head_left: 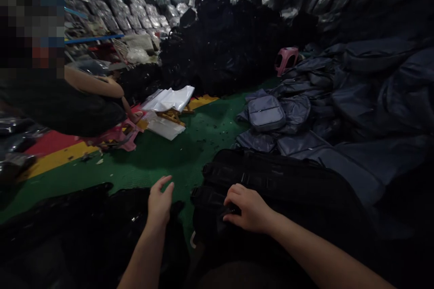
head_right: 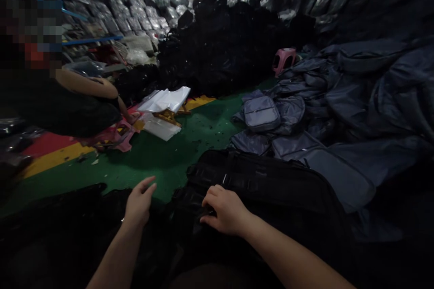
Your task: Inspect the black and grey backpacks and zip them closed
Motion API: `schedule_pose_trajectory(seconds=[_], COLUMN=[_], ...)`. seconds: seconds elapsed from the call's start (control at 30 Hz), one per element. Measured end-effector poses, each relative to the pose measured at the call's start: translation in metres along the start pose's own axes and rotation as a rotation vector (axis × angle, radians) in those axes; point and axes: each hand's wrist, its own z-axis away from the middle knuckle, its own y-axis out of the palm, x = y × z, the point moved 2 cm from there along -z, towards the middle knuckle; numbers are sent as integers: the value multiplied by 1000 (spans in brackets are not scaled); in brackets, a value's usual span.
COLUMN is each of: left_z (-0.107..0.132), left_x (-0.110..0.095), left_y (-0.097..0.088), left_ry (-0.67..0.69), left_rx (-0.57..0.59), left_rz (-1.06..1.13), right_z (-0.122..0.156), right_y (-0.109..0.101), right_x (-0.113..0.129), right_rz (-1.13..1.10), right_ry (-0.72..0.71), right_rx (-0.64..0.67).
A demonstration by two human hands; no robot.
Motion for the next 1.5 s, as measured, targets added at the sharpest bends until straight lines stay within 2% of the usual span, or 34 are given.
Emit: schedule_pose_trajectory(seconds=[0.1, 0.23, 0.3, 0.4, 0.47, 0.63, 0.8, 0.93, 1.13, 1.5], left_z=[10, 22, 30, 47, 57, 67, 75, 78, 74, 68], left_x=[-12, -34, -47, -63, -70, -75, -71, -68, -68, -56], left_y=[12, 11, 7, 2, 0, -1, -3, -6, -6, -2], left_ry=[61, 174, 337, 685, 821, 959, 1014, 1013, 947, 834], left_rx=[193, 374, 480, 636, 663, 623, 629, 639, 626, 595], left_rz=[51, 61, -3, -241, -415, -714, -820, -852, -824, -707], right_z=[0, 1, 1, 1, 2, 1, -6, -18, -37, -59], right_y=[1, 1, 1, 0, 1, -1, -7, -7, 8, 31], right_x=[-1, 0, 1, 6, 9, 15, 29, 40, 43, 49], right_rz=[4, 3, -8, -14, -17, -56, -109, -43, 164, 245], right_ry=[8, 24, 25, 32, 49, 101, 138, 152, 137, 39], right_rx=[8, 4, -1, 2, 0, -10, -52, -86, -16, 47])
